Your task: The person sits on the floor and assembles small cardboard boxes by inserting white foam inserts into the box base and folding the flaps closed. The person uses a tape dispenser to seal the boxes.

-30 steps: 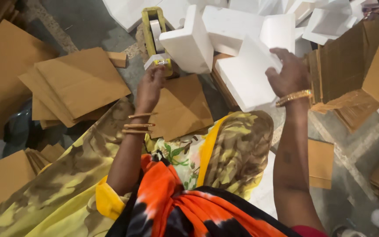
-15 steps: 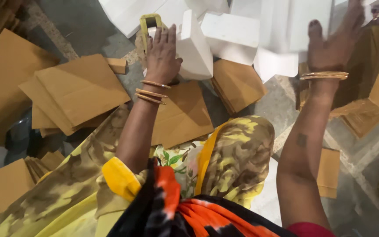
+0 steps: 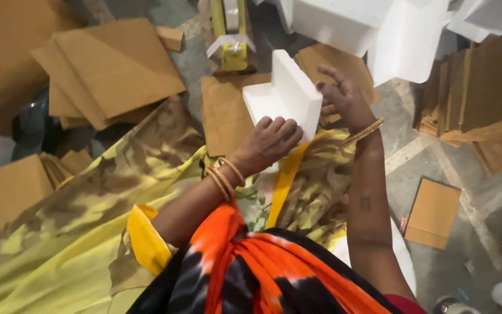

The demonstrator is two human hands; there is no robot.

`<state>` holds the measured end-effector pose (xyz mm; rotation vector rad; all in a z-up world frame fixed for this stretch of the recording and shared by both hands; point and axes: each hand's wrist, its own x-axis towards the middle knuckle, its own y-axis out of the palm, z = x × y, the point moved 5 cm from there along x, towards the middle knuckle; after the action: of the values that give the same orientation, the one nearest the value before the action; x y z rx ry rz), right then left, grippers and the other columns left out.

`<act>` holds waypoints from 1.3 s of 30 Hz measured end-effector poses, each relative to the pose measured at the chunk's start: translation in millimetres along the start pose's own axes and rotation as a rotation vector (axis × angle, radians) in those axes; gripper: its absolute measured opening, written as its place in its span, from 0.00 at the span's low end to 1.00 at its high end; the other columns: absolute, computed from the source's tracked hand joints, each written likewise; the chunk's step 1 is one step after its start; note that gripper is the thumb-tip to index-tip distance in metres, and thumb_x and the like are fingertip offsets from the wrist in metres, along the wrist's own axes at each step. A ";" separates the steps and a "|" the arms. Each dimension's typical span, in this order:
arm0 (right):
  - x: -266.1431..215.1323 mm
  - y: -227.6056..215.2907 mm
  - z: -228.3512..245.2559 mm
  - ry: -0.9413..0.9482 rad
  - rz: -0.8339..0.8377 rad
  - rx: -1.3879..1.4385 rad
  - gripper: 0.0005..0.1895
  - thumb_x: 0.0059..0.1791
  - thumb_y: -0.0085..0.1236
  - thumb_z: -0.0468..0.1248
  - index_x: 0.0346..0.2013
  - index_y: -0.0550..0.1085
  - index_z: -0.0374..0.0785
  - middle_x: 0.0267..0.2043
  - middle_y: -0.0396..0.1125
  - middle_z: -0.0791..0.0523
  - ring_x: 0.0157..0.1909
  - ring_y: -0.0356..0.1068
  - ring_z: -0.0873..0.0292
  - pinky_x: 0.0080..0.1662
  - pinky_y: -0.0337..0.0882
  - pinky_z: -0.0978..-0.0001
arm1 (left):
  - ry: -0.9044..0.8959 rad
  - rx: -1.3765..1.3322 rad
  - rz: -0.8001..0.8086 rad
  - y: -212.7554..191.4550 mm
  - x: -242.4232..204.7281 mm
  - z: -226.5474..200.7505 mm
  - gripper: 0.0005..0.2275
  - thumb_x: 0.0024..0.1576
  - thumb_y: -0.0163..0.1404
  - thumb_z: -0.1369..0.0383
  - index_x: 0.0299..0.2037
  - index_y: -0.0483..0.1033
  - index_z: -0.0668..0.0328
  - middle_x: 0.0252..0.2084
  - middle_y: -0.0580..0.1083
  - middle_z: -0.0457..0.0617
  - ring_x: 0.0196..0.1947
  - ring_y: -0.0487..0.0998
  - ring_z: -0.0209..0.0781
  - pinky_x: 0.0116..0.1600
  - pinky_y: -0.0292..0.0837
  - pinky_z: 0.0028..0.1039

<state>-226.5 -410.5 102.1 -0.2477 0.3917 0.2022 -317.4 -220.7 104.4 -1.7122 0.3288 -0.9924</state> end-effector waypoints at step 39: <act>4.0 94.3 -13.3 -0.683 -0.087 -1.049 0.27 0.43 0.63 0.32 0.57 0.77 0.48 0.53 0.68 0.53 0.59 0.65 0.46 0.58 0.65 0.53 | -1.108 -0.668 0.024 79.9 -136.9 179.1 0.15 0.58 0.55 0.67 0.54 0.75 0.63 0.46 0.79 0.57 0.46 0.82 0.51 0.51 0.77 0.39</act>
<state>-250.2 -323.9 69.9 -1.1847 -0.4451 0.3781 -247.3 -44.8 -41.7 -2.5602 -0.0794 0.2349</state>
